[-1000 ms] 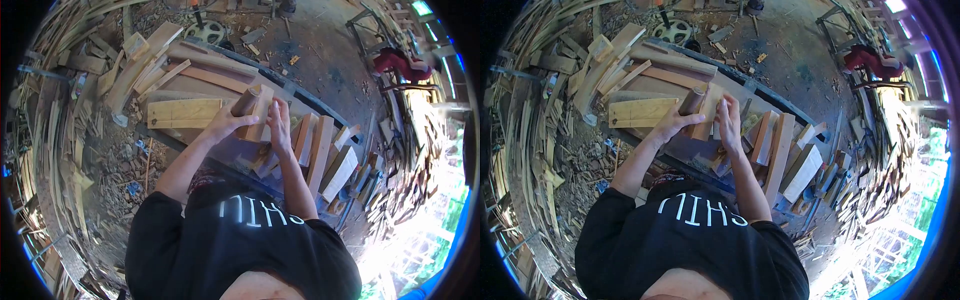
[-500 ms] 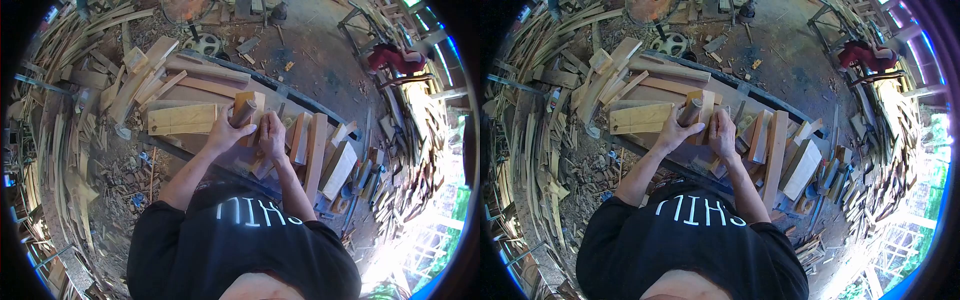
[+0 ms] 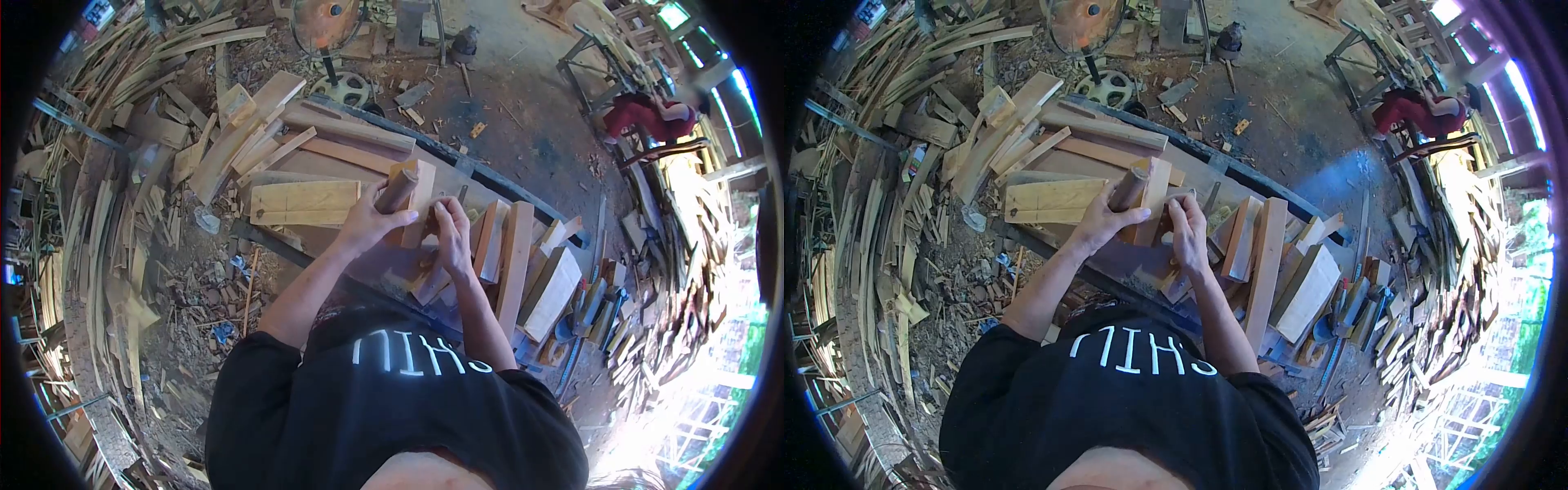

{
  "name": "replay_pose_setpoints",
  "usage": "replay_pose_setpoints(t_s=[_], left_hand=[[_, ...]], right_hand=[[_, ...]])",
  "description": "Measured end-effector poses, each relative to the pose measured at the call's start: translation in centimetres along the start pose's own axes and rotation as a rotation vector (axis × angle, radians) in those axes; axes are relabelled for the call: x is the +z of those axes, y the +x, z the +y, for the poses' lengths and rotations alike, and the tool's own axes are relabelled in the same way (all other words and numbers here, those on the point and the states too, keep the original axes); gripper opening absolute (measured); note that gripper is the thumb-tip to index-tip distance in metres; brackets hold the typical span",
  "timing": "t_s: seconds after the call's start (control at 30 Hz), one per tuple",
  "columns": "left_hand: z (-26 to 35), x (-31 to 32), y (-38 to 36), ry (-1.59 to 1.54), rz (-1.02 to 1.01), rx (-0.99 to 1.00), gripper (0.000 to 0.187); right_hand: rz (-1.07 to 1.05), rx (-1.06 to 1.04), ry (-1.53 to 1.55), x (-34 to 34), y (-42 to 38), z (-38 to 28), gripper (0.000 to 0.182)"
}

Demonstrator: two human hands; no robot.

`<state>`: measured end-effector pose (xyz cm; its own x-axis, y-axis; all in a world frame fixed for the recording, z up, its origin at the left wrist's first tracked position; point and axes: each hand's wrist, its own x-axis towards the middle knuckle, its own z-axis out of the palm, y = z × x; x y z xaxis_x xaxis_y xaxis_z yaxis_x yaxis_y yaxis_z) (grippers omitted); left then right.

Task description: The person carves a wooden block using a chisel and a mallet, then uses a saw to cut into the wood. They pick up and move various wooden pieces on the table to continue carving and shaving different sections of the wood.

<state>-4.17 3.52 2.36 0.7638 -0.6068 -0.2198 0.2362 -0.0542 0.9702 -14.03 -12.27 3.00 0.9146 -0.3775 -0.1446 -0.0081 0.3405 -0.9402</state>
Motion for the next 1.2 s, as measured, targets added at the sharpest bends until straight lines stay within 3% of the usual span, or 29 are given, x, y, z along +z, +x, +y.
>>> replay_pose_setpoints(t_s=[0.07,0.3,0.4,0.47,0.5,0.53,0.57,0.6,0.67,0.73,0.8,0.83,0.9,1.0,1.07,1.17,1.2], left_hand=[[-0.7,-0.2,0.1,0.228,0.09,0.071,0.094],[0.5,0.5,-0.6,0.342,0.088,0.131,0.096],[1.4,0.9,-0.6,0.273,0.068,0.146,0.09],[3.6,1.5,-1.2,0.019,-0.131,0.047,0.077],[3.6,1.5,-1.4,0.025,-0.134,0.047,0.077],[3.5,1.4,-1.5,-0.103,-0.174,-0.075,0.069],[3.5,1.3,-1.5,-0.228,-0.211,-0.195,0.061],[3.5,1.2,-1.5,-0.219,-0.211,-0.19,0.061],[3.4,1.2,-1.5,-0.405,-0.214,-0.171,0.054],[2.9,1.1,-0.9,-0.439,-0.203,-0.156,0.059],[2.8,1.6,-0.9,-0.476,-0.196,-0.147,0.064],[3.3,2.1,-1.1,-0.439,-0.156,-0.128,0.063],[3.6,2.7,-1.0,-0.4,-0.122,-0.112,0.063],[2.8,3.6,-0.9,-0.14,-0.143,-0.176,0.06],[1.2,5.2,-0.6,-0.221,-0.049,0.039,0.057],[3.7,4.5,-2.0,-0.171,-0.069,0.012,0.052],[3.5,3.9,-1.7,-0.182,-0.073,0.018,0.052]], right_hand=[[0.028,-0.081,-0.31,0.0,0.2,-0.2,0.014],[0.04,-0.123,-0.434,0.2,-0.4,-1.9,0.01],[0.056,-0.134,-0.388,-0.9,0.2,-0.4,0.011],[0.064,-0.128,-0.346,-1.8,0.4,0.7,0.013],[0.092,-0.075,-0.251,-2.2,0.3,1.0,0.015],[0.115,-0.027,-0.155,-2.6,0.4,1.1,0.017],[0.193,0.017,-0.271,-3.2,0.2,1.1,0.019],[0.191,0.01,-0.264,-4.0,0.1,1.4,0.019],[0.262,-0.002,-0.742,-6.5,0.2,3.4,0.018],[0.233,-0.066,-0.804,-6.5,-0.5,2.7,0.022],[0.086,-0.006,-0.298,-5.4,-1.8,1.0,0.042],[0.091,-0.014,-0.297,-4.6,-2.1,-0.1,0.042],[-0.081,0.043,-0.053,-3.3,-2.9,-1.4,0.068],[-0.213,-0.051,-0.07,-1.5,-3.1,-1.5,0.076],[-0.18,-0.026,-0.014,-1.8,-3.1,-1.1,0.071],[-0.281,0.204,0.566,-4.4,-2.8,0.5,0.063],[-0.279,0.203,0.552,-4.6,-2.7,0.3,0.063]])
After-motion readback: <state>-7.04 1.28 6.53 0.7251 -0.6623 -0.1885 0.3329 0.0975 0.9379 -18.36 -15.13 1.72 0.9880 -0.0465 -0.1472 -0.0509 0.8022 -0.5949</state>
